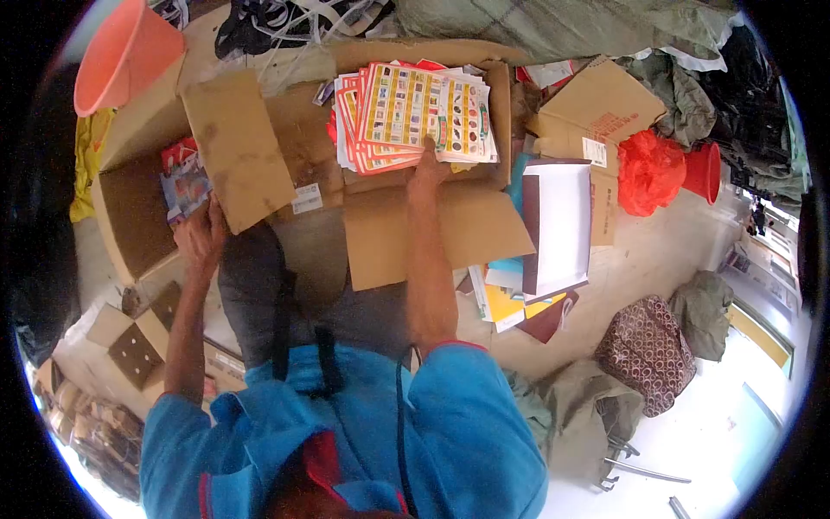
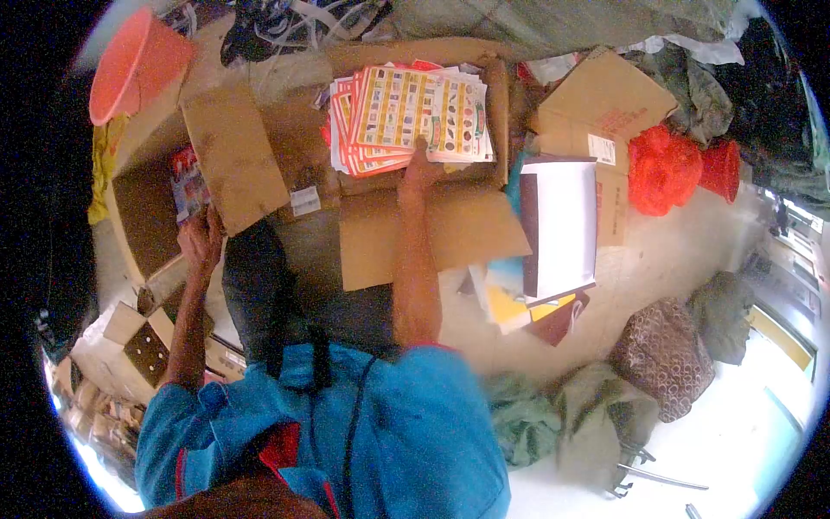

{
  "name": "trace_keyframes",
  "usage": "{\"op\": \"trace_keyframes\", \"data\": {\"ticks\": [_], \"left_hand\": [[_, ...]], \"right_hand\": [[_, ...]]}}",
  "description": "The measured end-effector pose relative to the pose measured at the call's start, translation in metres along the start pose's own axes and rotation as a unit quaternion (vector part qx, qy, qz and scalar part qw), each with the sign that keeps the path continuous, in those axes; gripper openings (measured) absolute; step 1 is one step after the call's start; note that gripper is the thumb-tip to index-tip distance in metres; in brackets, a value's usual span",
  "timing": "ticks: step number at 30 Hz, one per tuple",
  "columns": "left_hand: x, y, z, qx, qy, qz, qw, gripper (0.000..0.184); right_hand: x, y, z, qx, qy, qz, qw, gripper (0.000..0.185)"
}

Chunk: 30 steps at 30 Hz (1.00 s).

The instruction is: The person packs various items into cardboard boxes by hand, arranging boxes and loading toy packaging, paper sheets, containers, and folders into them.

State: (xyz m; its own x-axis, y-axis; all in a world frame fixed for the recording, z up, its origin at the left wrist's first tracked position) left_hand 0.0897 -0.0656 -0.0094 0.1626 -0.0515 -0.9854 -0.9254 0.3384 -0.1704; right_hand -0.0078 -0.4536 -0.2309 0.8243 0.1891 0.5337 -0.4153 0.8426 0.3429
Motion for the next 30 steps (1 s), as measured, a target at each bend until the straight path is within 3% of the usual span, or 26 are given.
{"op": "trace_keyframes", "data": {"ticks": [1,3,5,7,9,11,16,19,22,24,25,27,30], "left_hand": [[-0.001,0.006,-0.001,0.028,0.000,-0.046,0.999,0.026],[-0.013,0.006,-0.003,0.058,-0.004,-0.088,0.994,0.026],[-0.004,-0.007,0.001,-0.028,0.023,0.082,0.996,0.027],[-0.005,-0.007,-0.002,-0.045,0.014,0.102,0.994,0.032],[0.003,-0.013,0.002,-0.059,0.007,0.117,0.991,0.037],[0.003,-0.009,0.002,-0.009,0.006,0.039,0.999,0.035],[-0.017,-0.014,-0.009,-0.052,0.051,0.062,0.995,0.032],[-0.011,-0.012,-0.004,-0.067,0.044,0.091,0.993,0.031],[-0.006,-0.011,-0.001,-0.068,0.046,0.096,0.992,0.030],[-0.008,-0.007,-0.001,-0.062,0.056,0.078,0.993,0.030],[-0.008,-0.009,0.000,-0.055,0.061,0.073,0.994,0.030],[-0.006,-0.008,0.003,-0.051,0.065,0.069,0.994,0.030],[-0.008,-0.004,0.000,-0.029,0.036,0.039,0.998,0.030]], "right_hand": [[-0.003,0.005,0.003,0.003,0.001,-0.002,1.000,0.045],[-0.007,0.020,0.001,0.167,-0.015,-0.111,0.980,0.045],[0.001,0.027,0.004,0.176,0.007,-0.095,0.980,0.042],[-0.011,0.032,0.004,0.193,0.041,-0.083,0.977,0.039],[-0.012,0.029,0.003,0.270,0.098,-0.010,0.958,0.033],[-0.012,0.030,0.007,0.275,0.108,-0.008,0.955,0.031],[-0.003,0.031,0.021,0.293,0.164,-0.034,0.941,0.033],[0.008,0.044,0.031,0.281,0.151,-0.002,0.948,0.031],[0.017,0.049,0.039,0.238,0.158,-0.044,0.957,0.028],[0.020,0.050,0.047,0.153,0.096,-0.023,0.983,0.030],[0.023,0.047,0.047,0.154,0.095,-0.021,0.983,0.030],[0.027,0.042,0.039,0.221,-0.033,-0.047,0.974,0.034],[0.035,0.032,0.035,0.178,0.007,-0.020,0.984,0.037]]}}
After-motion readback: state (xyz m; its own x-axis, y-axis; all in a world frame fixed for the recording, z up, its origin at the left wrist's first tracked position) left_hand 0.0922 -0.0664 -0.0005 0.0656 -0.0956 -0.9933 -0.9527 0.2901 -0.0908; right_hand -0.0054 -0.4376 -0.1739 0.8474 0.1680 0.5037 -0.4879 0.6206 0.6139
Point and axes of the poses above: each hand's wrist, its own y-axis away from the middle knuckle, its own x-axis out of the palm, z = x × y, the point moved 5 cm from there along -y, towards the middle knuckle, and after that the axes turned 14 degrees about -y, right-handed, at the moved point
